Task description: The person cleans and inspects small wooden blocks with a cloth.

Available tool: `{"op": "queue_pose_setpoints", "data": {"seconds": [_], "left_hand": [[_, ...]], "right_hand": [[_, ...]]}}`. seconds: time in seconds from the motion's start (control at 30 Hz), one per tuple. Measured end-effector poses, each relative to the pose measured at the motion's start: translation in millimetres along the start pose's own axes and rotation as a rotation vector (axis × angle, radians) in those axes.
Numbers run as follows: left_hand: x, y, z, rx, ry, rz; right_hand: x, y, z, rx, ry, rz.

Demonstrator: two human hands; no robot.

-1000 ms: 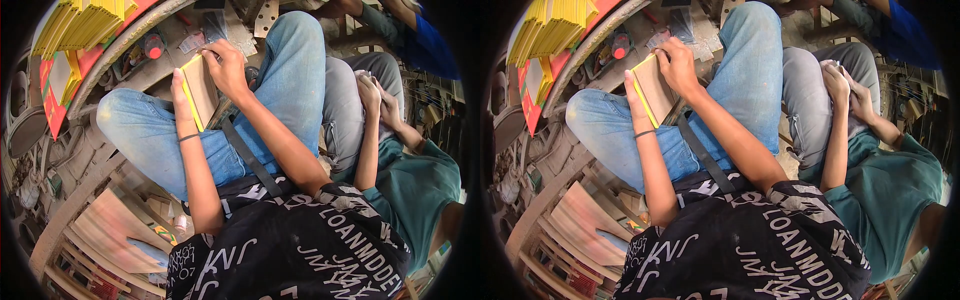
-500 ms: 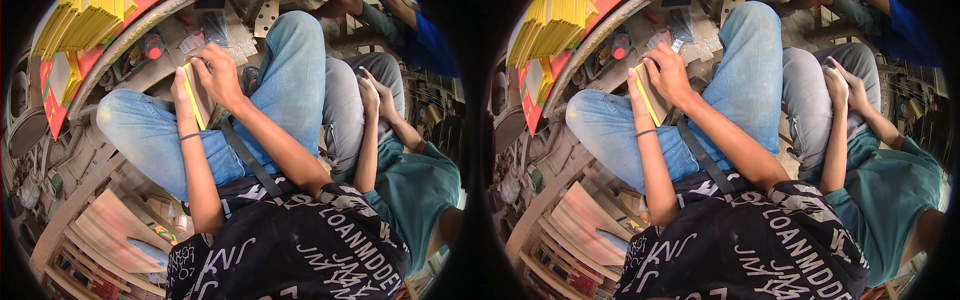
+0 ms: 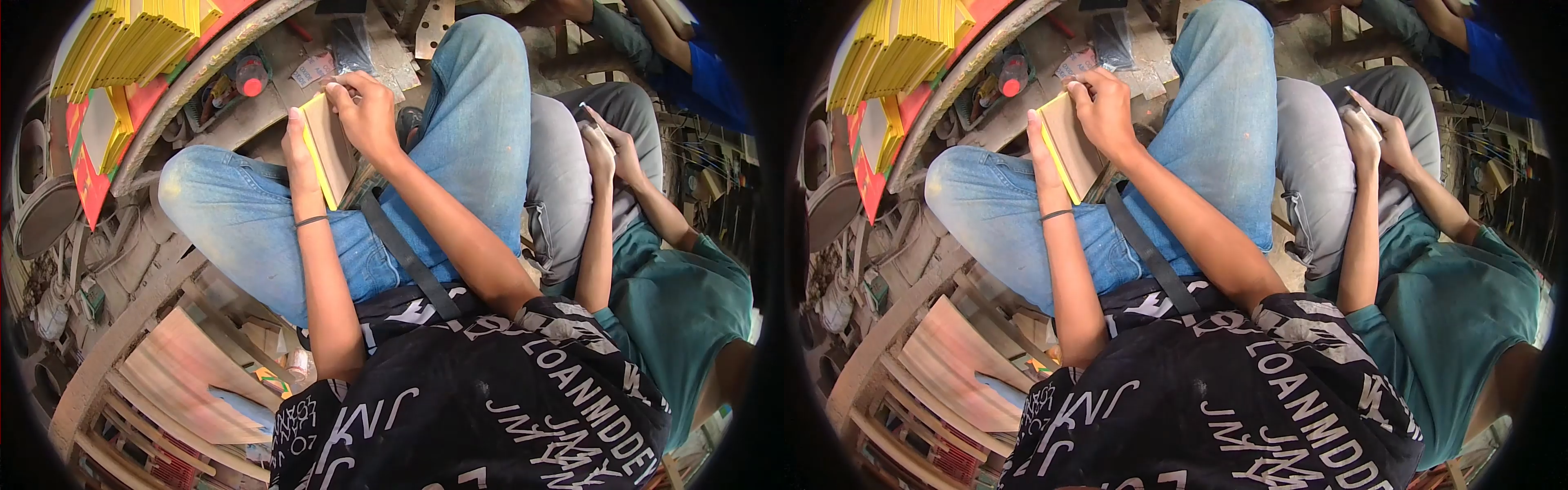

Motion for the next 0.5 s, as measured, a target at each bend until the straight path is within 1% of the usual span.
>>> {"op": "queue_pose_setpoints", "data": {"seconds": [0.03, 0.07, 0.13, 0.17, 0.23, 0.27, 0.33, 0.37, 0.43, 0.47, 0.5], "left_hand": [[-1, 2, 2, -0.015, -0.032, 0.007], [-3, 1, 4, -0.02, -0.03, 0.005], [3, -4, 2, -0.051, -0.005, 0.003], [6, -7, 1, -0.088, 0.013, 0.002], [8, -6, -1, -0.053, 0.002, 0.013], [7, -5, -2, -0.021, -0.005, 0.015], [3, -1, -2, 0.005, 0.018, -0.008], [2, -1, -1, -0.011, 0.015, -0.02], [1, -4, 1, -0.036, 0.006, -0.028], [0, -6, 5, -0.167, -0.039, -0.019], [1, -5, 5, -0.126, -0.019, -0.008]], "right_hand": [[2, 1, -3, 0.065, 0.022, 0.012], [-1, 3, -3, 0.04, 0.023, -0.028], [-4, 10, -19, 0.072, -0.099, -0.101], [-4, 9, -21, 0.07, -0.102, -0.105], [-4, 8, -15, 0.099, -0.071, -0.102], [-1, 4, -9, 0.033, -0.089, -0.032], [1, -1, -2, -0.063, -0.014, -0.019], [2, 2, -2, -0.059, -0.013, -0.017], [-1, 9, -26, 0.02, -0.094, -0.096], [-2, 9, -31, 0.018, -0.097, -0.102], [-3, 10, -32, 0.037, -0.121, -0.119]]}}
Point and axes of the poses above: each hand's wrist, its own y-axis away from the middle knuckle, its own x-axis out of the back of the hand, z = x × y, the point moved 5 cm from there along -y, towards the middle knuckle, and after that the axes turned 12 degrees about z, right-handed, at the moved point
